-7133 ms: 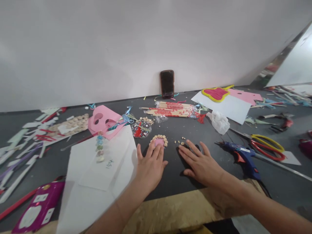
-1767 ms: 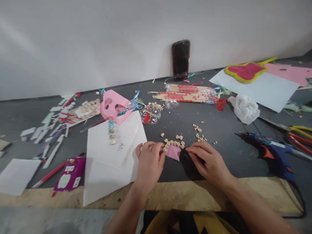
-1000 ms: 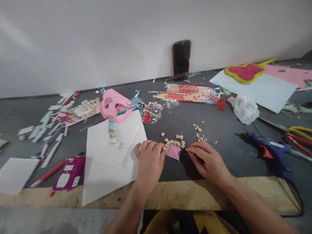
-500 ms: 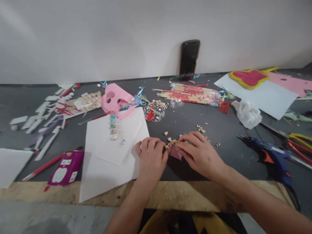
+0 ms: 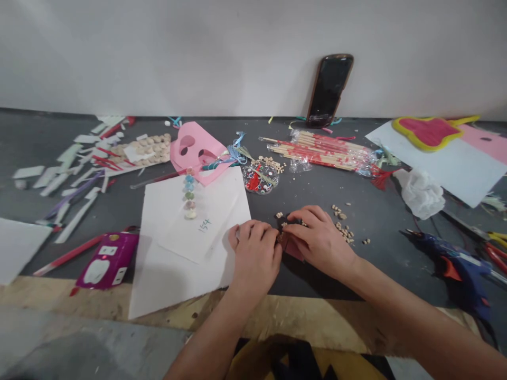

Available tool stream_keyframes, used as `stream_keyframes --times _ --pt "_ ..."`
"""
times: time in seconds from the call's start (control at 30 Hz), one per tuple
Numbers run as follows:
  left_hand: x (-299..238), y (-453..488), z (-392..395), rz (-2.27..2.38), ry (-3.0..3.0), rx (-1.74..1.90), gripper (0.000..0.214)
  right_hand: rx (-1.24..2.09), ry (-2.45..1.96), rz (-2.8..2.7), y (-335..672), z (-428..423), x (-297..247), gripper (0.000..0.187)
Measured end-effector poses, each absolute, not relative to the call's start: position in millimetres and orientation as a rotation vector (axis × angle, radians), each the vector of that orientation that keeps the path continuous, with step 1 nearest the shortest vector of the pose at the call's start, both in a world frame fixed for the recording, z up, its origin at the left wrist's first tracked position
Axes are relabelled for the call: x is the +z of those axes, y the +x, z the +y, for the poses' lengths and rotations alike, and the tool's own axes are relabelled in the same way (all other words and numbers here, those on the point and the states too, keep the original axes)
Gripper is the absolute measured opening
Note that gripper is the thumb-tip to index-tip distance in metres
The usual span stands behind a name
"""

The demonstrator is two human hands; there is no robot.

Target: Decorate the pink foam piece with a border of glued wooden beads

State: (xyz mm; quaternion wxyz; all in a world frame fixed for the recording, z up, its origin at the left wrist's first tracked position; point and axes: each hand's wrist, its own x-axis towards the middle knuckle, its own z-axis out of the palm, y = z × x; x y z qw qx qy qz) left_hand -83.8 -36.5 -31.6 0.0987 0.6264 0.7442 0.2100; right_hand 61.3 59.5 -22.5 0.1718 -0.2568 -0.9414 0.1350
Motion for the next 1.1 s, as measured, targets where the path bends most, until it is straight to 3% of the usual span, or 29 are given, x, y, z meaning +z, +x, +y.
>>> stream_keyframes --times 0.37,0.8,1.1 --pt "-34.2 -84.8 -36.8 2.207 1.84 0.657 0.014 0.385 -0.852 -2.597 80.0 75.8 -19.1 0.018" --pt "-36.2 -87.4 -37.2 2.199 1.818 0.729 0.014 0.294 -0.892 -2.761 34.6 93.9 -22.1 0.013" --pt "-17.6 -94.6 -46.6 2.205 1.775 0.692 0.022 0.456 -0.866 -2.648 70.2 45.6 -7.8 0.015"
